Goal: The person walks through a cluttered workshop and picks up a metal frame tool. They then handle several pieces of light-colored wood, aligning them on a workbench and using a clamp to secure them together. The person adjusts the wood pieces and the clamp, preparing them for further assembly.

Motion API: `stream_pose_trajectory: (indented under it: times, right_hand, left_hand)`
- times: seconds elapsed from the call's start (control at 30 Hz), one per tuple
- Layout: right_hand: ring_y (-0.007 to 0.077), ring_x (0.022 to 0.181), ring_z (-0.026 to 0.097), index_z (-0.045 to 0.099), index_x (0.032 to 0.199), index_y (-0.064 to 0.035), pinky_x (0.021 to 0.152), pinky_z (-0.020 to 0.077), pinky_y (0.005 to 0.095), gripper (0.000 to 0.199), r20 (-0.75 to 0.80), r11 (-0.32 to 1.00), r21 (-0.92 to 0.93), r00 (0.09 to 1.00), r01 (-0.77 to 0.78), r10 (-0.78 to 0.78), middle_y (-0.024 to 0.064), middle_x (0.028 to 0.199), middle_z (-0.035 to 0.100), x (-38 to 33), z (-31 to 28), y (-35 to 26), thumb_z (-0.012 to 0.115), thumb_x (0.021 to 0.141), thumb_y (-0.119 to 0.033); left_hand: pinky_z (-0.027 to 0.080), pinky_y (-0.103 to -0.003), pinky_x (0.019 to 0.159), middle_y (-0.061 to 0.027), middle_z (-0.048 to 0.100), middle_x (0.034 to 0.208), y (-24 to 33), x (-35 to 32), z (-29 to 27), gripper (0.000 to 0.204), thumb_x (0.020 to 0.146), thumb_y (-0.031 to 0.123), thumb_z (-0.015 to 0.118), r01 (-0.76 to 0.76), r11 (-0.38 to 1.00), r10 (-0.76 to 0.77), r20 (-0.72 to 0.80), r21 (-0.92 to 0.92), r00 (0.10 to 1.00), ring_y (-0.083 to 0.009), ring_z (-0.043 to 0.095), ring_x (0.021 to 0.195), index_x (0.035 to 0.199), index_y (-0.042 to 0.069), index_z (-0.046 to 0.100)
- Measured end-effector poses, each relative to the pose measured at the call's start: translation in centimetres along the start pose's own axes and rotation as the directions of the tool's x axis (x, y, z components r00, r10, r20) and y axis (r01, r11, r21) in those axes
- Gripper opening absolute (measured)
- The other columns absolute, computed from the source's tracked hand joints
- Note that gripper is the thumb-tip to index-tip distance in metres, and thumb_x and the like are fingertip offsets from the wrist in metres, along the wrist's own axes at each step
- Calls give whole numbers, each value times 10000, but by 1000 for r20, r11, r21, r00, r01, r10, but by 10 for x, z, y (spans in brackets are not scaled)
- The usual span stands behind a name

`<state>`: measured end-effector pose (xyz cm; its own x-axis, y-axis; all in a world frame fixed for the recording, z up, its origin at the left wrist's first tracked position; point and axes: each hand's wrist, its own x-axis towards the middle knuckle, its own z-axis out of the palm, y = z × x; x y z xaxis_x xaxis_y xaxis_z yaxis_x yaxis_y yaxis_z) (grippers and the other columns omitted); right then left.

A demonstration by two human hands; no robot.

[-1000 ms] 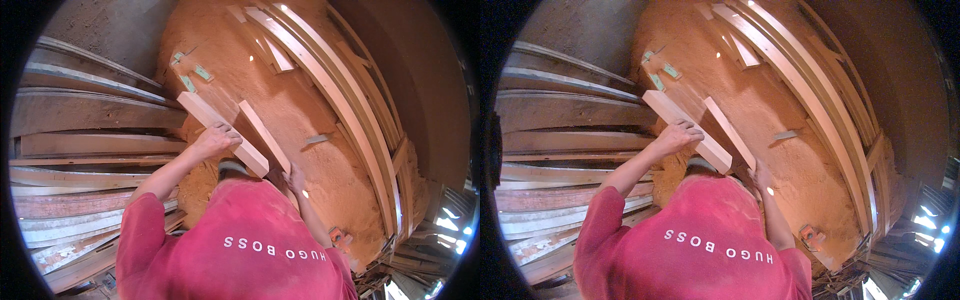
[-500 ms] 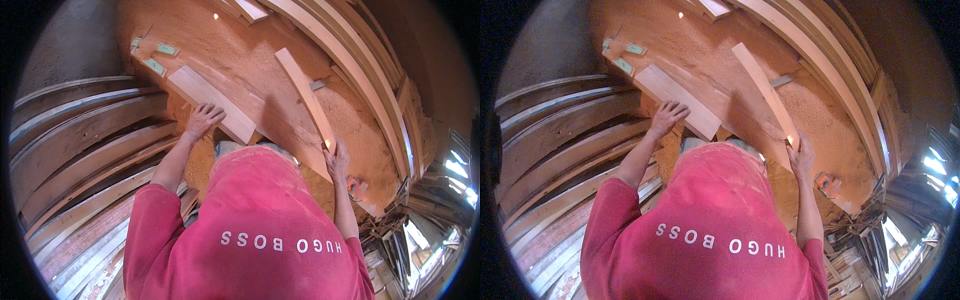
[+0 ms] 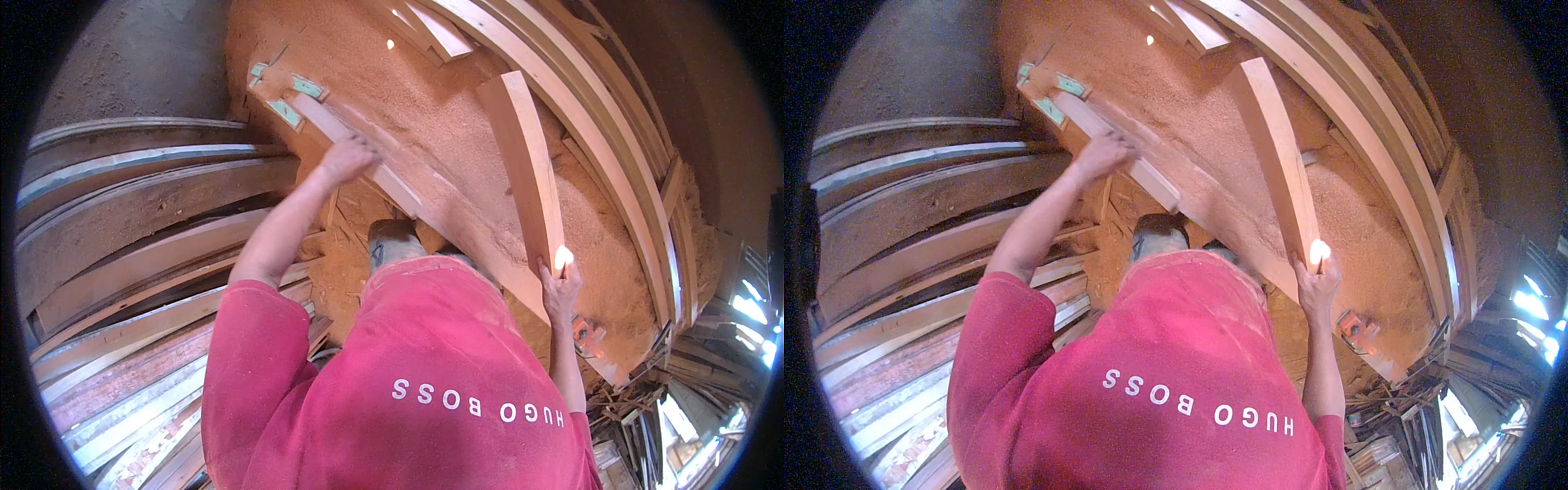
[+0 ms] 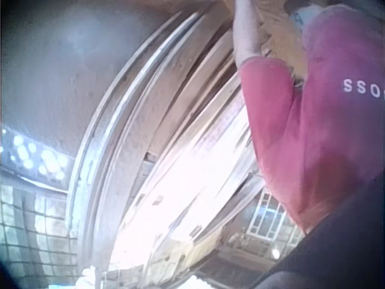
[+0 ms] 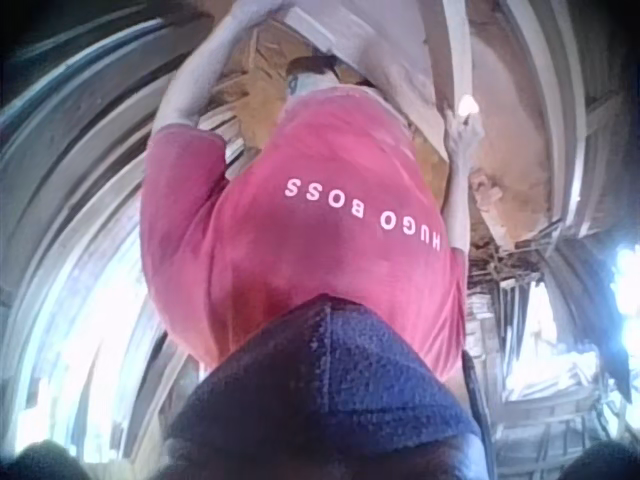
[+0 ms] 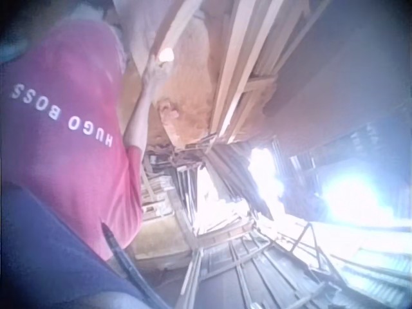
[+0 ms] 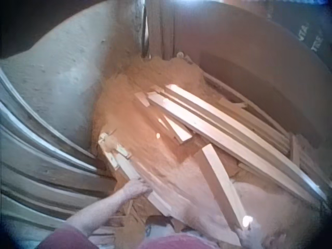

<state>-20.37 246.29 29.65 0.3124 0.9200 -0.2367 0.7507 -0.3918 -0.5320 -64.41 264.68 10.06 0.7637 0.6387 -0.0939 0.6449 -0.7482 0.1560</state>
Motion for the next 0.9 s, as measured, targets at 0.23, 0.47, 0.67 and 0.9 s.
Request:
stream_pose_trajectory:
  times: [0.23,0.47,0.67,0.9]
  right_hand:
    - [146,832,629,622,1125,12,738,498,304,393,82,955,295,996,21,-47,106,928,677,-4,10,-28,757,790,-142]
    - [160,988,602,563,1213,33,869,488,305,467,343,754,633,937,-175,-70,93,1088,647,9,29,-62,739,800,-97]
    - [159,1046,576,518,1273,46,906,467,314,542,512,513,786,827,-344,-230,95,1156,616,27,45,-105,721,825,-183]
    - [156,1032,579,525,1262,48,889,472,313,562,529,494,799,790,-343,-309,90,1133,624,29,63,-123,733,821,-230]
  left_hand:
    - [396,-370,1031,-31,649,1108,-68,-17,-19,288,824,125,538,161,986,-165,119,47,979,-217,578,1094,1073,188,668]
    - [309,-420,1111,-175,486,1352,47,11,-71,734,691,243,663,147,445,-429,-66,-883,901,-302,417,1313,1354,24,434]
    - [431,-370,1001,-136,524,1295,138,40,-153,657,783,242,677,-437,-691,-552,30,-575,833,-218,522,1185,1337,8,413]
    - [475,-330,935,-133,557,1246,134,30,-195,607,859,267,679,-365,-499,-691,106,-786,715,-179,568,1098,1312,-38,414]
